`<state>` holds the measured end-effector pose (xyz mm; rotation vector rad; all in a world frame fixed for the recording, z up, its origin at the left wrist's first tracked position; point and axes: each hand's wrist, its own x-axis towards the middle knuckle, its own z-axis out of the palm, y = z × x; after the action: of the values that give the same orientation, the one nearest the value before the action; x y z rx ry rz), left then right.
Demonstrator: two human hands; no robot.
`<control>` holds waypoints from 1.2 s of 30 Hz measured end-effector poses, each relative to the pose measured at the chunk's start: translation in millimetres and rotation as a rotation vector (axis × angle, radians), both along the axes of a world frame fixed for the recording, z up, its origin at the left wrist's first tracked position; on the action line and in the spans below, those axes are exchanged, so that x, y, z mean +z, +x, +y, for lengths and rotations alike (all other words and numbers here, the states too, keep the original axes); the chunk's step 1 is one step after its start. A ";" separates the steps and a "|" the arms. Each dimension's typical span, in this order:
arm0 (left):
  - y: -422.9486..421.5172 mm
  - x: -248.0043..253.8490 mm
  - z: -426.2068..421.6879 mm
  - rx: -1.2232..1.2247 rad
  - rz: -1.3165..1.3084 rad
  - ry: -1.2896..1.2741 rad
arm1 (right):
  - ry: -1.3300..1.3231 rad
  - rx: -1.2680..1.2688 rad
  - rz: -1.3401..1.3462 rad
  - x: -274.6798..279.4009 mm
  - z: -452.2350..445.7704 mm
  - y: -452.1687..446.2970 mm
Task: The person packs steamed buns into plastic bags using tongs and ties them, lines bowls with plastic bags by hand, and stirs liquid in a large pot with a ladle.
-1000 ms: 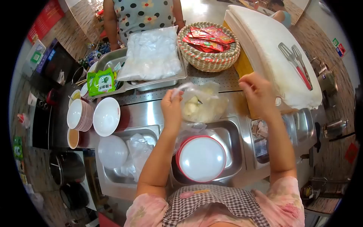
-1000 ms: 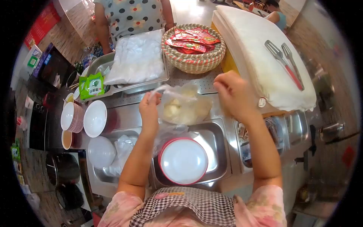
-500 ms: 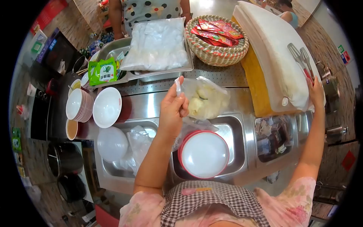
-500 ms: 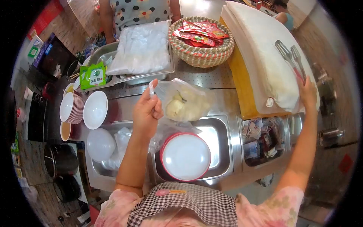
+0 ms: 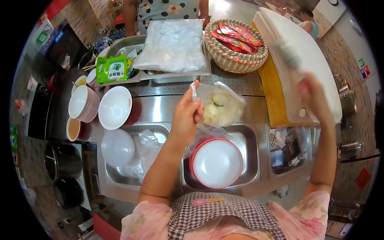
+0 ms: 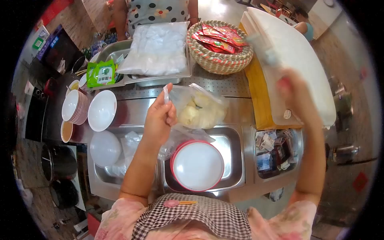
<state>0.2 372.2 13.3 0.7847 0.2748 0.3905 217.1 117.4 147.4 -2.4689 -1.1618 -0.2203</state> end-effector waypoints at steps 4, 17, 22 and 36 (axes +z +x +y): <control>3.2 0.0 -0.2 -0.015 -0.046 -0.016 | -0.681 0.347 -0.128 -43.3 65.7 -81.3; 2.8 4.3 -9.6 -0.121 -0.054 0.051 | -1.095 0.085 -0.393 -37.1 8.7 -66.4; 1.6 4.5 -8.9 -0.111 -0.056 0.094 | -0.803 0.032 -0.187 -7.4 -1.4 -92.6; -7.0 3.5 -12.5 -0.087 0.011 0.131 | -0.556 0.122 -0.293 -93.6 60.9 -99.7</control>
<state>-6.8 359.7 16.8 0.9240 0.2265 0.3244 117.5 178.3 53.8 -2.8923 -1.6796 -0.2573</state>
